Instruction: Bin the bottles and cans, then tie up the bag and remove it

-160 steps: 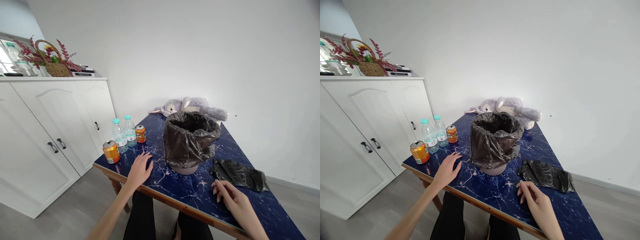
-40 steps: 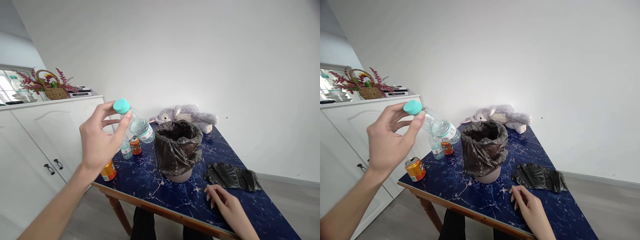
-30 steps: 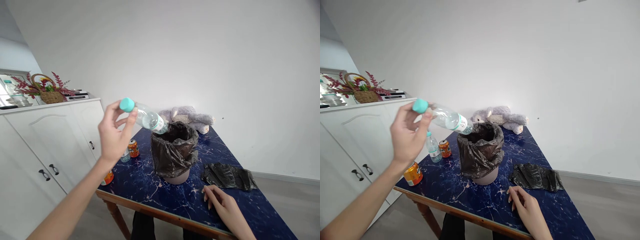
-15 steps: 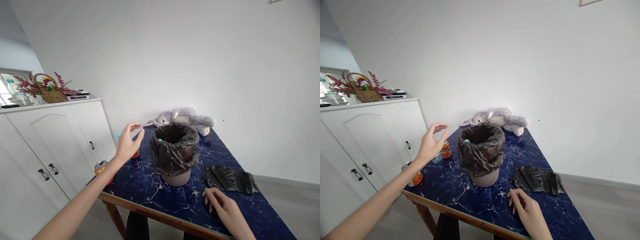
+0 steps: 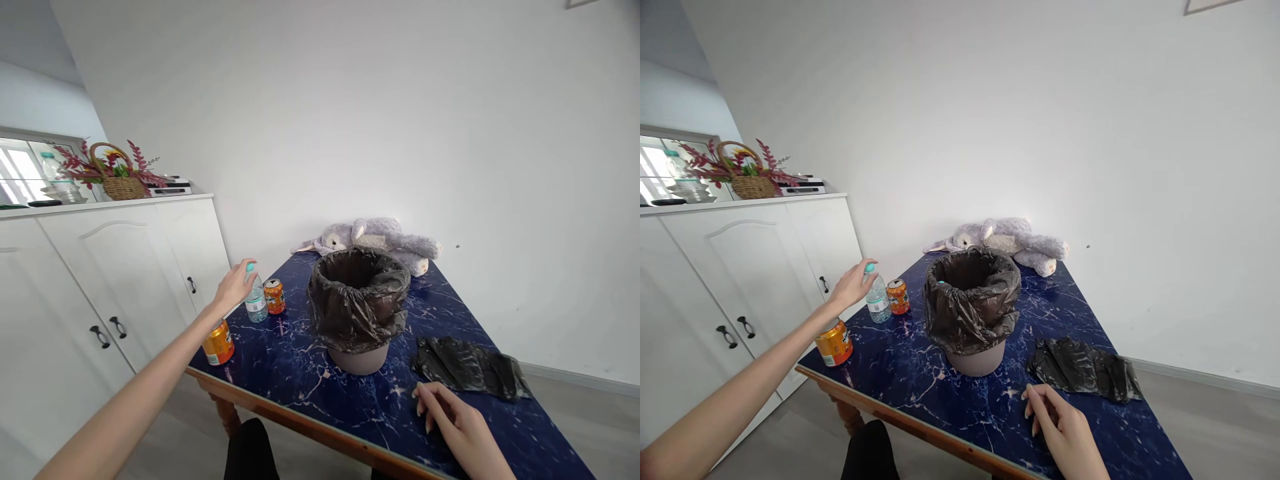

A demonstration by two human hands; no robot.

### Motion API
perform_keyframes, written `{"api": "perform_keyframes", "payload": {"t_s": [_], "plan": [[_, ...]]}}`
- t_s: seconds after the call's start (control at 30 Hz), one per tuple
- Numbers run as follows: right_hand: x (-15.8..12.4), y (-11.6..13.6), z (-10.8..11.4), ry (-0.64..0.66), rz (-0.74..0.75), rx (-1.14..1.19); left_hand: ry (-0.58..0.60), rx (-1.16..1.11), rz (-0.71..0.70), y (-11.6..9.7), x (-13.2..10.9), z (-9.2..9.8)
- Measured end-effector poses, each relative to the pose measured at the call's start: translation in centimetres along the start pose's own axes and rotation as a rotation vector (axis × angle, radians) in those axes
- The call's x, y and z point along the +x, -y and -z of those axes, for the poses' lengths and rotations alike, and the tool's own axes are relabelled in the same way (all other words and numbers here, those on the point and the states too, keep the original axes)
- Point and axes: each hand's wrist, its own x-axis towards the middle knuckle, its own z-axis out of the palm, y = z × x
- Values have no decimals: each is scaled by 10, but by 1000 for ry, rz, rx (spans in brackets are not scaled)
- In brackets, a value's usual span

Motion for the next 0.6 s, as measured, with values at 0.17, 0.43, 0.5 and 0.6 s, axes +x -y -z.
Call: {"api": "perform_keyframes", "payload": {"t_s": [0.17,0.43,0.5,0.6], "plan": [[1,-1,0,19,-15,6,-225,-3,-60,-24,-15,32],[0,-7,-1,2,12,-7,-683,-709,-507,-137,-33,107],[0,-12,-1,0,18,-9,-517,-831,-588,-166,-39,101],[1,-15,-1,-3,13,-29,-196,-873,-649,-196,-46,78]]}}
